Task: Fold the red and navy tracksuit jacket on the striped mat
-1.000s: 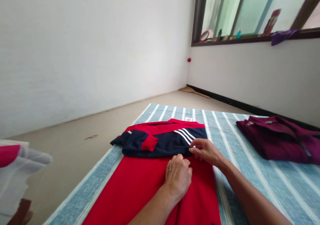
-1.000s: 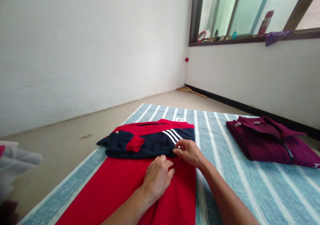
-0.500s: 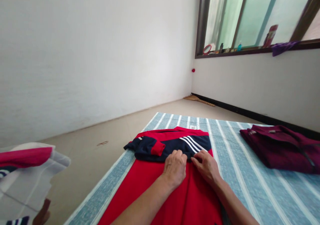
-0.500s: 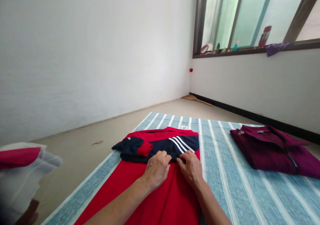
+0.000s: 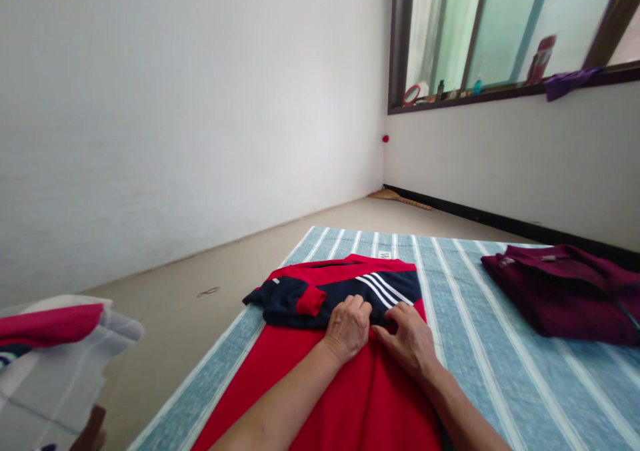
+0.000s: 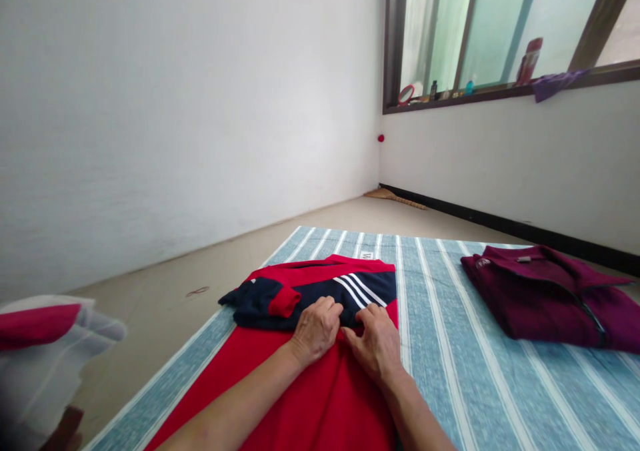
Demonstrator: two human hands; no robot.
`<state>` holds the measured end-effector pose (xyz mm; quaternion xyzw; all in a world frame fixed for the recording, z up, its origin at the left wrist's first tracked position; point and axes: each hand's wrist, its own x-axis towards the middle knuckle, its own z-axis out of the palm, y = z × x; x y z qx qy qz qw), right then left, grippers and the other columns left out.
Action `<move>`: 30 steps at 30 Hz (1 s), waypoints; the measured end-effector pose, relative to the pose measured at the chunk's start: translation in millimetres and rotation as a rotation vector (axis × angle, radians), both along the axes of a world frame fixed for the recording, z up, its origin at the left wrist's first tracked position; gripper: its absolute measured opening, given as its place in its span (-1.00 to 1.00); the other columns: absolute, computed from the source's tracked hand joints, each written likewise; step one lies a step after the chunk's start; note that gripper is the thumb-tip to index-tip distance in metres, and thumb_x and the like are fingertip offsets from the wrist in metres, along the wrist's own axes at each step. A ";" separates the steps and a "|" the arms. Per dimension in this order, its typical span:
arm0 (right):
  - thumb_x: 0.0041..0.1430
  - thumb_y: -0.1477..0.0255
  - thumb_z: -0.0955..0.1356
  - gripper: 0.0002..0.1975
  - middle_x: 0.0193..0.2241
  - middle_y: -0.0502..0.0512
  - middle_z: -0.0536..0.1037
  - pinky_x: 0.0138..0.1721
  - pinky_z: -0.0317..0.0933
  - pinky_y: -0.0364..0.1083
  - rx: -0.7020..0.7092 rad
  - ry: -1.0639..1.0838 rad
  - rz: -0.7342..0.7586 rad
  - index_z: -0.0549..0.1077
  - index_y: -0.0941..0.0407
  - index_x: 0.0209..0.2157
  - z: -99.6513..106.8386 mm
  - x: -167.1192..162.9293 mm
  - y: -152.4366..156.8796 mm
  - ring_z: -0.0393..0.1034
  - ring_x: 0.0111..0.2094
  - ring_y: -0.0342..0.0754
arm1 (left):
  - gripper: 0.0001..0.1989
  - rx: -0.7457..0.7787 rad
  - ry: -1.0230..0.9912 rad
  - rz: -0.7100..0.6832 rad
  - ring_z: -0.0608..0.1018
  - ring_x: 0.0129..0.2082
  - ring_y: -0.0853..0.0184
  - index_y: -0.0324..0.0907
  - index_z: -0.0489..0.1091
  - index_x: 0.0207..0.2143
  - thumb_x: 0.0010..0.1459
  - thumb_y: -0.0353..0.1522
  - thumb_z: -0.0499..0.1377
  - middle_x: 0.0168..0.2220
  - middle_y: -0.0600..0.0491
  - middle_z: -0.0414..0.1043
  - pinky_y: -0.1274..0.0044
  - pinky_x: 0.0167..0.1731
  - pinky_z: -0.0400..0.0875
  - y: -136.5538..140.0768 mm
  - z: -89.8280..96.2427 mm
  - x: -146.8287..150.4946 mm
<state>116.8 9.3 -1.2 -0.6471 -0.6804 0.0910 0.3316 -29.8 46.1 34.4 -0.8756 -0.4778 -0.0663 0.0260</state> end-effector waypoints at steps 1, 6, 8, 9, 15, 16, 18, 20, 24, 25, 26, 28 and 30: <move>0.04 0.33 0.38 -0.87 -0.39 0.08 0.45 -0.33 0.16 -0.08 0.003 0.002 -0.001 0.43 0.10 -0.44 -0.3 -0.4 0.2 0.33 -0.30 0.03 | -0.82 -0.002 -0.014 0.021 0.42 -0.21 0.25 -0.18 0.38 -0.26 0.18 -0.50 0.00 -0.26 -0.02 0.39 0.46 -0.21 0.31 2.3 -1.8 -1.5; 0.04 0.40 0.35 -0.93 -0.39 0.07 0.44 -0.31 0.14 -0.09 0.036 0.001 0.021 0.43 0.10 -0.43 -1.7 0.1 0.6 0.31 -0.31 0.01 | -0.74 -0.009 -0.051 0.054 0.43 -0.19 0.26 -0.19 0.36 -0.14 0.17 -0.53 -0.02 -0.23 -0.02 0.39 0.47 -0.18 0.33 4.4 -5.5 -3.6; 0.04 0.40 0.35 -0.93 -0.38 0.08 0.44 -0.30 0.14 -0.09 0.043 -0.003 0.031 0.44 0.10 -0.41 -1.7 0.6 0.2 0.30 -0.30 0.01 | -0.75 -0.013 -0.040 0.016 0.41 -0.16 0.24 -0.16 0.34 -0.14 0.17 -0.52 -0.01 -0.21 -0.02 0.38 0.46 -0.19 0.34 1.8 -3.5 -1.8; 0.04 0.40 0.35 -0.93 -0.38 0.08 0.44 -0.30 0.14 -0.08 0.043 -0.006 0.034 0.45 0.10 -0.41 -1.7 0.8 -0.1 0.30 -0.30 0.01 | -0.75 -0.014 -0.033 -0.005 0.40 -0.15 0.23 -0.15 0.33 -0.13 0.16 -0.51 0.00 -0.20 -0.02 0.37 0.46 -0.20 0.34 0.5 -2.1 -0.8; 0.03 0.46 0.31 -0.93 -0.39 0.08 0.44 -0.29 0.12 -0.08 0.056 -0.019 0.024 0.44 0.10 -0.41 -2.6 1.1 -1.8 0.29 -0.30 0.00 | -0.86 -0.018 0.019 -0.073 0.39 -0.13 0.22 -0.15 0.33 -0.24 0.13 -0.47 0.05 -0.19 -0.01 0.37 0.46 -0.21 0.36 1.6 3.6 1.6; 0.03 0.47 0.30 -0.93 -0.39 0.08 0.43 -0.29 0.12 -0.08 0.057 -0.025 0.024 0.43 0.10 -0.42 -2.9 0.9 -2.0 0.29 -0.30 0.00 | -0.87 -0.017 0.026 -0.064 0.40 -0.15 0.22 -0.16 0.33 -0.27 0.14 -0.48 0.03 -0.21 -0.01 0.37 0.47 -0.22 0.37 2.7 3.7 1.5; 0.04 0.48 0.29 -0.93 -0.40 0.08 0.43 -0.29 0.11 -0.08 0.062 -0.040 0.023 0.42 0.10 -0.44 -2.9 0.3 -2.2 0.28 -0.30 0.00 | -0.86 -0.011 0.039 -0.038 0.43 -0.18 0.23 -0.17 0.32 -0.28 0.15 -0.49 0.01 -0.24 -0.02 0.38 0.46 -0.23 0.38 4.4 3.5 1.3; 0.04 0.47 0.29 -0.93 -0.40 0.08 0.43 -0.27 0.10 -0.09 0.065 -0.058 0.026 0.41 0.10 -0.46 -2.3 -0.4 -2.0 0.28 -0.30 -0.01 | -0.86 -0.003 0.050 -0.023 0.44 -0.19 0.22 -0.18 0.32 -0.27 0.15 -0.49 0.01 -0.25 -0.02 0.39 0.45 -0.23 0.38 4.6 3.7 1.6; 0.07 0.40 0.31 -0.91 -0.40 0.08 0.43 -0.28 0.09 -0.08 0.050 -0.108 0.028 0.40 0.09 -0.48 -0.7 -1.7 -1.5 0.27 -0.30 0.00 | -0.87 0.005 0.085 -0.069 0.44 -0.18 0.18 -0.16 0.33 -0.24 0.14 -0.44 0.05 -0.21 -0.02 0.39 0.43 -0.28 0.40 2.1 6.4 3.0; 0.06 0.41 0.32 -0.92 -0.39 0.08 0.44 -0.27 0.08 -0.08 0.046 -0.119 0.026 0.40 0.09 -0.48 -0.7 -2.1 -1.4 0.27 -0.29 0.00 | -0.87 0.006 0.096 -0.087 0.45 -0.18 0.18 -0.15 0.33 -0.23 0.15 -0.43 0.05 -0.20 -0.02 0.39 0.43 -0.31 0.40 1.7 7.3 3.4; 0.06 0.43 0.31 -0.93 -0.39 0.08 0.44 -0.27 0.08 -0.09 0.044 -0.127 0.019 0.40 0.09 -0.47 -0.8 -2.5 -1.2 0.27 -0.29 0.00 | -0.86 0.006 0.105 -0.102 0.45 -0.18 0.18 -0.14 0.33 -0.22 0.17 -0.42 0.04 -0.20 -0.01 0.40 0.44 -0.33 0.41 1.6 8.0 3.7; 0.04 0.48 0.30 -0.95 -0.40 0.07 0.44 -0.26 0.08 -0.09 0.046 -0.138 0.001 0.40 0.09 -0.47 -1.4 -3.3 -0.9 0.28 -0.29 -0.01 | -0.84 0.006 0.121 -0.115 0.46 -0.20 0.19 -0.14 0.34 -0.23 0.20 -0.43 -0.01 -0.21 -0.01 0.41 0.44 -0.34 0.41 2.2 8.7 4.2; 0.04 0.50 0.30 -0.94 -0.41 0.07 0.44 -0.26 0.07 -0.09 0.055 -0.151 -0.018 0.39 0.09 -0.47 -2.0 -4.3 -0.4 0.27 -0.30 -0.01 | -0.82 0.006 0.129 -0.104 0.47 -0.22 0.20 -0.16 0.34 -0.24 0.22 -0.45 -0.04 -0.23 -0.02 0.42 0.44 -0.34 0.41 3.3 8.3 4.7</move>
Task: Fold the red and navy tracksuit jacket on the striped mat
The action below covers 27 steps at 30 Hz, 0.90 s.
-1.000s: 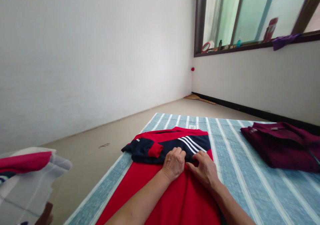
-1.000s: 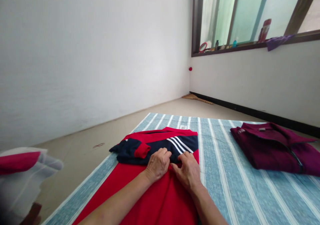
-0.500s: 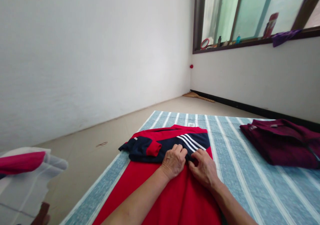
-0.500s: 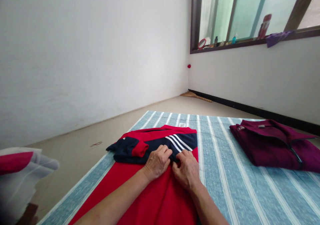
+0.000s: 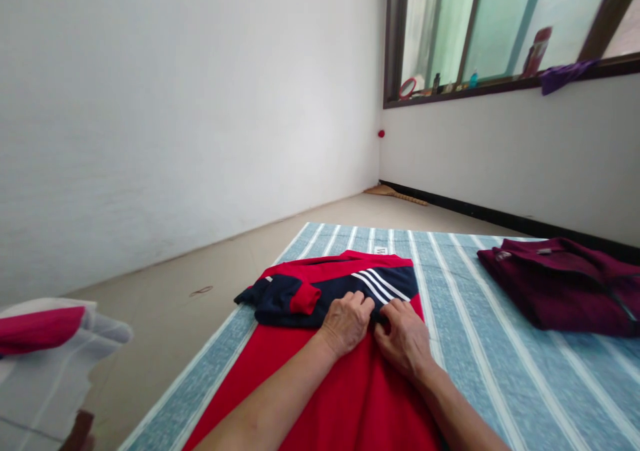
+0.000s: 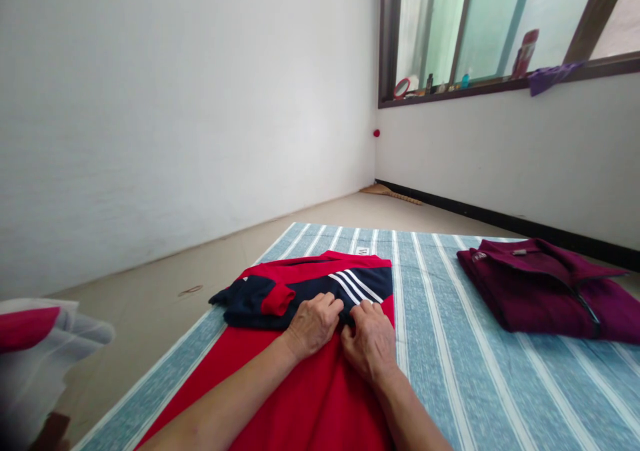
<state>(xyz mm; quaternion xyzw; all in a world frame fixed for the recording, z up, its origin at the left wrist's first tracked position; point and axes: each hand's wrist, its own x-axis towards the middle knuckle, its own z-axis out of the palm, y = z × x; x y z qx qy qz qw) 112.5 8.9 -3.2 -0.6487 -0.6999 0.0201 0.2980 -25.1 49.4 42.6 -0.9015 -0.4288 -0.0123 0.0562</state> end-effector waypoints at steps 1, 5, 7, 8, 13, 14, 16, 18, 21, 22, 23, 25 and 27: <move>0.04 0.50 0.31 -0.94 -0.42 0.06 0.44 -0.27 0.07 -0.09 0.007 -0.007 -0.005 0.39 0.09 -0.48 -0.1 -0.4 0.3 0.27 -0.30 -0.01 | -0.82 0.002 0.001 0.012 0.48 -0.22 0.19 -0.17 0.35 -0.26 0.23 -0.46 -0.04 -0.23 -0.03 0.42 0.44 -0.34 0.42 0.3 -0.6 0.3; 0.07 0.50 0.31 -0.90 -0.42 0.05 0.45 -0.28 0.06 -0.10 0.026 -0.034 0.001 0.41 0.08 -0.49 0.5 -1.5 1.3 0.27 -0.31 -0.02 | -0.82 0.009 -0.011 0.055 0.47 -0.20 0.17 -0.18 0.35 -0.28 0.23 -0.46 -0.04 -0.25 -0.05 0.42 0.42 -0.32 0.42 -1.1 -2.8 2.1; 0.12 0.49 0.30 -0.86 -0.42 0.05 0.45 -0.27 0.05 -0.10 0.029 -0.052 0.005 0.43 0.07 -0.50 1.3 -1.5 1.2 0.27 -0.31 -0.03 | -0.82 0.012 -0.022 0.067 0.47 -0.21 0.17 -0.19 0.35 -0.28 0.22 -0.46 -0.03 -0.25 -0.05 0.41 0.41 -0.31 0.42 -2.4 -3.0 2.6; 0.15 0.48 0.29 -0.84 -0.43 0.05 0.45 -0.27 0.04 -0.10 0.031 -0.063 0.008 0.43 0.07 -0.50 1.6 -1.4 1.1 0.27 -0.31 -0.04 | -0.83 0.013 -0.029 0.071 0.47 -0.21 0.17 -0.19 0.36 -0.29 0.22 -0.46 -0.03 -0.25 -0.05 0.41 0.40 -0.31 0.42 -2.9 -3.1 2.5; 0.24 0.42 0.27 -0.73 -0.45 0.05 0.45 -0.30 0.02 -0.09 0.060 -0.110 0.038 0.45 0.07 -0.54 3.0 -1.7 -1.0 0.25 -0.35 -0.05 | -0.83 0.013 -0.070 0.067 0.46 -0.22 0.17 -0.20 0.37 -0.33 0.20 -0.46 -0.01 -0.27 -0.05 0.42 0.41 -0.31 0.42 -5.2 -5.9 -1.1; 0.24 0.41 0.27 -0.72 -0.45 0.05 0.45 -0.31 0.01 -0.09 0.068 -0.116 0.039 0.45 0.06 -0.55 2.9 -2.0 -1.7 0.25 -0.35 -0.05 | -0.84 0.012 -0.078 0.063 0.46 -0.22 0.18 -0.20 0.37 -0.34 0.19 -0.46 0.00 -0.27 -0.05 0.42 0.41 -0.30 0.42 -5.9 -7.2 -2.2; 0.24 0.40 0.28 -0.71 -0.46 0.06 0.45 -0.33 0.00 -0.09 0.080 -0.134 0.040 0.45 0.06 -0.55 2.4 -2.8 -3.0 0.24 -0.35 -0.05 | -0.85 0.010 -0.097 0.055 0.46 -0.22 0.19 -0.21 0.37 -0.36 0.18 -0.46 0.02 -0.27 -0.05 0.42 0.42 -0.26 0.41 -7.6 -9.4 -4.9; 0.24 0.41 0.29 -0.72 -0.45 0.06 0.44 -0.33 0.00 -0.08 0.091 -0.155 0.045 0.46 0.07 -0.55 1.4 -3.4 -4.2 0.24 -0.34 -0.04 | -0.87 0.010 -0.121 0.044 0.45 -0.22 0.23 -0.19 0.37 -0.34 0.18 -0.44 0.03 -0.26 -0.02 0.42 0.46 -0.22 0.41 -9.4 -9.6 -8.7; 0.25 0.41 0.29 -0.73 -0.44 0.07 0.44 -0.32 0.00 -0.07 0.108 -0.172 0.060 0.47 0.07 -0.53 -0.7 -3.7 -5.3 0.24 -0.34 -0.03 | -0.85 0.024 -0.159 0.041 0.45 -0.16 0.27 -0.18 0.37 -0.24 0.20 -0.44 0.02 -0.19 0.00 0.42 0.48 -0.13 0.38 -11.2 -3.5 -19.3; 0.25 0.40 0.28 -0.73 -0.44 0.07 0.44 -0.32 0.00 -0.07 0.113 -0.174 0.063 0.47 0.06 -0.52 -1.4 -3.7 -5.4 0.24 -0.34 -0.03 | -0.82 0.046 -0.167 0.058 0.44 -0.13 0.26 -0.18 0.37 -0.19 0.20 -0.45 0.01 -0.15 -0.01 0.42 0.47 -0.09 0.36 -11.3 0.1 -24.6; 0.25 0.40 0.28 -0.73 -0.44 0.07 0.44 -0.33 0.00 -0.07 0.116 -0.177 0.064 0.47 0.06 -0.52 -2.0 -3.7 -5.4 0.24 -0.33 -0.02 | -0.77 0.083 -0.165 0.089 0.43 -0.08 0.23 -0.19 0.37 -0.13 0.19 -0.46 0.01 -0.09 -0.04 0.41 0.43 -0.04 0.33 -11.2 4.2 -30.7; 0.25 0.39 0.29 -0.74 -0.44 0.07 0.45 -0.33 0.00 -0.07 0.117 -0.182 0.062 0.48 0.06 -0.51 -2.9 -3.9 -5.1 0.25 -0.33 -0.02 | -0.64 0.176 -0.124 0.187 0.36 0.07 0.12 -0.23 0.33 0.00 0.13 -0.50 0.04 0.07 -0.13 0.33 0.31 0.07 0.23 -10.3 12.2 -44.3; 0.24 0.38 0.29 -0.75 -0.43 0.07 0.45 -0.34 0.00 -0.07 0.113 -0.186 0.052 0.48 0.05 -0.51 -3.0 -4.3 -4.6 0.25 -0.32 -0.02 | -0.48 0.228 -0.048 0.307 0.22 0.20 0.00 -0.29 0.27 0.10 0.04 -0.53 0.10 0.19 -0.24 0.20 0.20 0.14 0.11 -8.4 17.9 -57.9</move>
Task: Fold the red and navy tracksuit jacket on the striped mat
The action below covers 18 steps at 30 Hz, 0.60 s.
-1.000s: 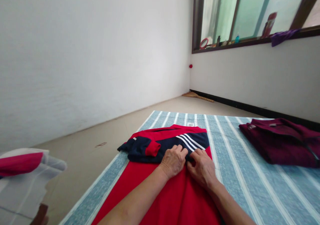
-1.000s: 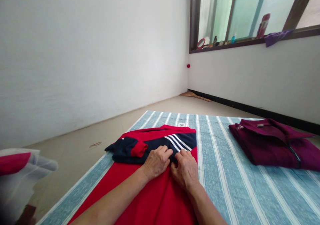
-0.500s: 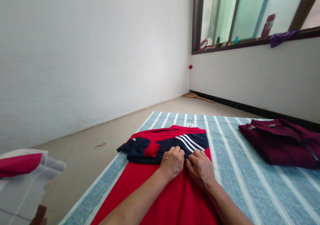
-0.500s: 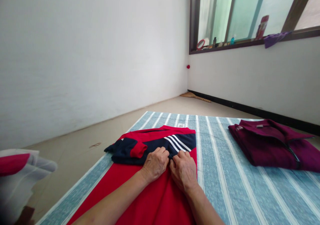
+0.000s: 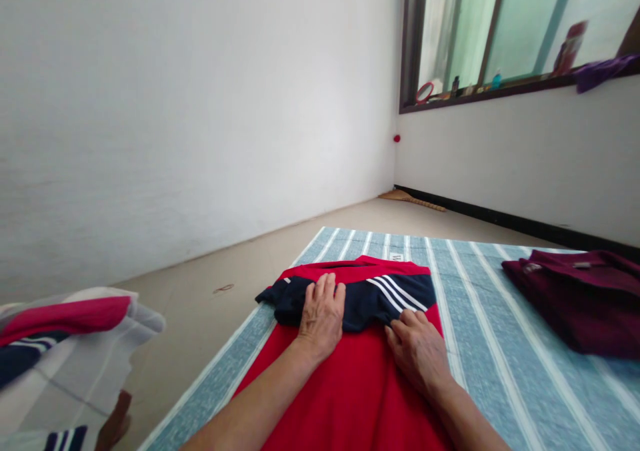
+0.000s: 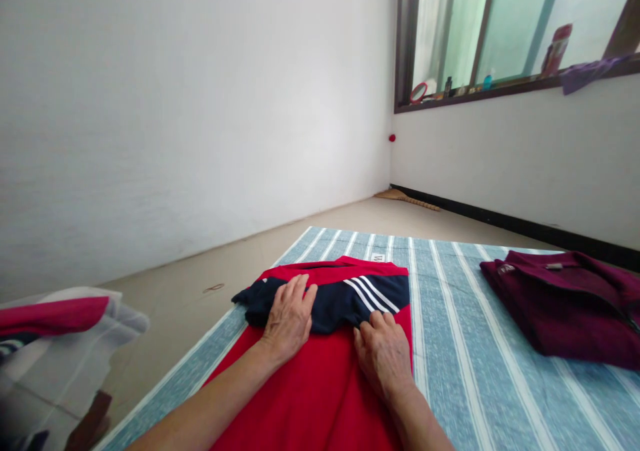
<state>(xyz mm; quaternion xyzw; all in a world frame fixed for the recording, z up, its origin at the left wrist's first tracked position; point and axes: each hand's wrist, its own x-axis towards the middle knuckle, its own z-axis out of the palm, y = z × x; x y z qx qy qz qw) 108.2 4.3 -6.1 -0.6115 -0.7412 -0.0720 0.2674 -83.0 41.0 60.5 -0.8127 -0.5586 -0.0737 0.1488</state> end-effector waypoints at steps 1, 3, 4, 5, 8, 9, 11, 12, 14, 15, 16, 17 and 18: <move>0.24 0.38 0.30 -0.75 -0.43 0.07 0.45 -0.34 0.00 -0.07 -0.001 -0.001 -0.005 0.48 0.05 -0.51 0.2 -0.3 0.2 0.26 -0.32 -0.01 | -0.42 -0.005 0.023 0.060 0.16 0.24 -0.05 -0.34 0.24 0.13 -0.01 -0.54 0.12 0.23 -0.29 0.14 0.15 0.16 0.06 1.3 1.5 -6.1; 0.23 0.37 0.30 -0.75 -0.43 0.06 0.45 -0.34 0.01 -0.06 0.001 0.003 -0.012 0.48 0.05 -0.52 0.8 -1.1 0.4 0.26 -0.32 -0.01 | -0.36 -0.027 0.000 0.152 0.10 0.27 -0.10 -0.39 0.23 0.14 -0.08 -0.58 0.13 0.25 -0.35 0.08 0.10 0.16 0.02 4.5 2.1 -16.1; 0.23 0.37 0.31 -0.75 -0.43 0.06 0.45 -0.34 0.01 -0.06 0.004 0.005 -0.014 0.48 0.04 -0.52 1.1 -1.5 0.5 0.26 -0.32 -0.01 | -0.36 -0.032 -0.087 0.185 0.09 0.27 -0.10 -0.39 0.25 0.12 -0.11 -0.60 0.13 0.25 -0.35 0.09 0.09 0.16 0.02 6.5 1.5 -20.1; 0.23 0.37 0.31 -0.75 -0.43 0.06 0.45 -0.33 0.01 -0.06 0.008 0.007 -0.015 0.48 0.04 -0.52 1.3 -1.9 0.5 0.26 -0.32 -0.01 | -0.37 -0.035 -0.221 0.209 0.11 0.26 -0.09 -0.37 0.28 0.09 -0.13 -0.62 0.12 0.23 -0.34 0.13 0.10 0.16 0.02 8.8 0.8 -23.6; 0.24 0.37 0.30 -0.75 -0.43 0.05 0.45 -0.32 0.01 -0.05 0.011 0.012 -0.020 0.48 0.04 -0.51 0.9 -2.6 0.8 0.26 -0.32 -0.01 | -0.55 -0.050 -0.664 0.250 0.31 0.16 0.00 -0.26 0.43 -0.10 -0.09 -0.60 0.09 0.08 -0.23 0.37 0.17 0.12 0.12 19.6 1.9 -33.9; 0.24 0.37 0.30 -0.75 -0.43 0.05 0.45 -0.32 0.01 -0.05 0.006 0.014 -0.017 0.48 0.04 -0.51 0.5 -2.7 1.0 0.26 -0.32 -0.01 | -0.63 -0.049 -0.768 0.264 0.39 0.09 0.02 -0.23 0.45 -0.17 -0.07 -0.58 0.09 -0.01 -0.19 0.44 0.20 0.10 0.16 24.9 4.4 -38.0; 0.25 0.38 0.30 -0.76 -0.43 0.05 0.45 -0.32 0.02 -0.05 -0.006 0.020 -0.008 0.47 0.04 -0.50 -0.4 -3.0 1.5 0.27 -0.32 -0.02 | -0.77 -0.028 -0.902 0.301 0.49 -0.06 0.07 -0.18 0.46 -0.29 -0.02 -0.50 0.10 -0.21 -0.10 0.53 0.27 0.03 0.26 37.5 13.9 -47.4; 0.25 0.38 0.30 -0.76 -0.43 0.04 0.45 -0.31 0.02 -0.05 -0.010 0.023 -0.004 0.47 0.04 -0.50 -0.9 -3.1 1.8 0.27 -0.32 -0.02 | -0.83 -0.012 -0.988 0.318 0.51 -0.12 0.09 -0.16 0.46 -0.33 0.00 -0.46 0.11 -0.29 -0.05 0.53 0.30 -0.02 0.30 44.1 21.0 -52.6; 0.24 0.39 0.30 -0.77 -0.42 0.04 0.45 -0.31 0.02 -0.06 -0.012 0.028 -0.004 0.47 0.04 -0.50 -1.3 -3.3 2.2 0.27 -0.32 -0.03 | -0.91 0.017 -1.193 0.335 0.54 -0.27 0.14 -0.15 0.42 -0.39 0.01 -0.37 0.14 -0.44 0.03 0.50 0.39 -0.19 0.39 55.4 39.3 -62.4; 0.24 0.38 0.31 -0.77 -0.42 0.03 0.45 -0.31 0.02 -0.06 -0.010 0.029 -0.005 0.47 0.04 -0.50 -1.3 -3.4 2.3 0.27 -0.32 -0.03 | -0.89 0.029 -1.307 0.332 0.54 -0.35 0.18 -0.16 0.41 -0.38 0.02 -0.34 0.15 -0.49 0.07 0.47 0.43 -0.29 0.41 59.2 50.0 -66.7; 0.24 0.38 0.31 -0.77 -0.42 0.03 0.45 -0.31 0.02 -0.06 -0.006 0.030 -0.006 0.46 0.04 -0.50 -1.0 -3.4 2.2 0.27 -0.31 -0.03 | -0.88 0.033 -1.425 0.323 0.53 -0.45 0.24 -0.17 0.39 -0.36 0.04 -0.32 0.14 -0.54 0.12 0.45 0.47 -0.39 0.41 61.4 61.4 -70.2; 0.25 0.38 0.31 -0.76 -0.42 0.04 0.45 -0.31 0.02 -0.06 -0.002 0.030 -0.007 0.46 0.04 -0.51 -0.5 -3.5 2.1 0.26 -0.31 -0.03 | -0.87 0.029 -1.541 0.305 0.50 -0.52 0.29 -0.18 0.37 -0.34 0.05 -0.32 0.14 -0.56 0.16 0.43 0.50 -0.45 0.40 61.9 73.0 -73.0; 0.25 0.37 0.30 -0.76 -0.42 0.04 0.45 -0.31 0.02 -0.06 0.001 0.029 -0.005 0.46 0.04 -0.51 0.1 -3.6 2.0 0.26 -0.32 -0.03 | -0.89 0.013 -1.650 0.274 0.49 -0.56 0.34 -0.18 0.35 -0.32 0.07 -0.34 0.14 -0.57 0.19 0.42 0.53 -0.48 0.39 60.8 84.5 -75.1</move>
